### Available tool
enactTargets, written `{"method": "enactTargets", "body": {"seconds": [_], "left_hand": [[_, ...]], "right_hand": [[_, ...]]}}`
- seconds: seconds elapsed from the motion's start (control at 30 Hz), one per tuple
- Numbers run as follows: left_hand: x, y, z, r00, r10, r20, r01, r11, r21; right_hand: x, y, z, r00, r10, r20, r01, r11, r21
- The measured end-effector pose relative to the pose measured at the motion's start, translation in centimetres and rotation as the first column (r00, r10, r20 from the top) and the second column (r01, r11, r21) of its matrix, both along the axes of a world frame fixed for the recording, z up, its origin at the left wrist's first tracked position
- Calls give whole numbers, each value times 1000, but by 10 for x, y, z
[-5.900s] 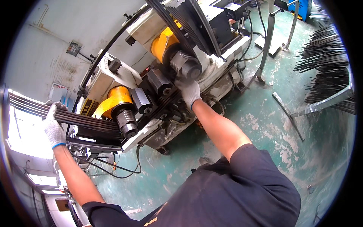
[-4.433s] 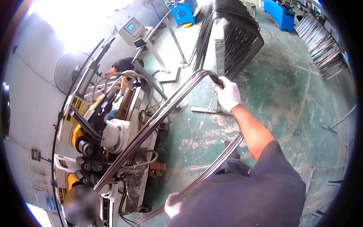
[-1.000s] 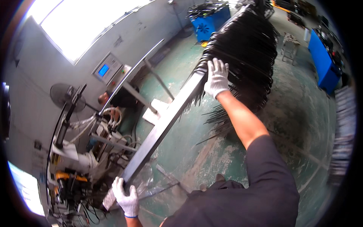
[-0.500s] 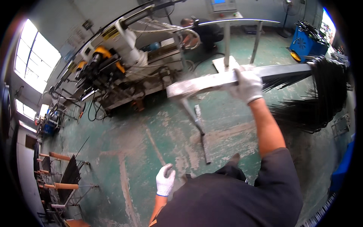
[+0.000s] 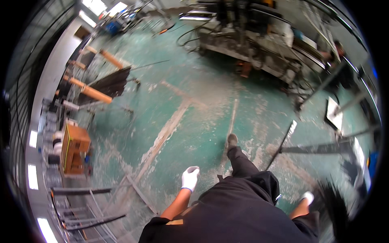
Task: The person repeatedly picks up bundles of long metal rods from a rack, feeds them into a bending machine, and collects the bent rods. The process is repeated multiple times throughout the clip.
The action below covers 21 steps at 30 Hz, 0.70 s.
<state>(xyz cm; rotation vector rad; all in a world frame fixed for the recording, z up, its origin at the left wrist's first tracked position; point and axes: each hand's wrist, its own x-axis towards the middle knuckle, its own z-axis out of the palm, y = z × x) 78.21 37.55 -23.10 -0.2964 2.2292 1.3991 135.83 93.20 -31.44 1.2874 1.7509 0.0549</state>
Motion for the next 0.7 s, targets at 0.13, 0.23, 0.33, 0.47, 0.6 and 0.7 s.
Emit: {"method": "enactTargets", "body": {"seconds": [0.13,0.23,0.33,0.47,0.6,0.7], "left_hand": [[-87,33,-15,976,-216,37,213,974,77],[-123,6,-18,889,-456,-45,455,890,-20],[-230,4,16,674,-701,-233,629,710,-317],[-371,0,87,852,-366,-376,291,926,-241],[-446,-45,50,900,346,-266,-319,937,141],[-499,-86,10,934,348,-78,-338,934,115]], "right_hand": [[-185,-133,-119,947,242,-213,-291,925,-244],[-365,-60,-124,695,684,-223,-718,681,-148],[-539,-5,-134,598,752,-275,-794,603,-77],[-789,56,-108,464,-316,-828,105,947,-303],[-1050,-2,-22,271,-252,-929,-117,949,-292],[-1188,-61,-6,101,-325,-940,-209,917,-340]]}}
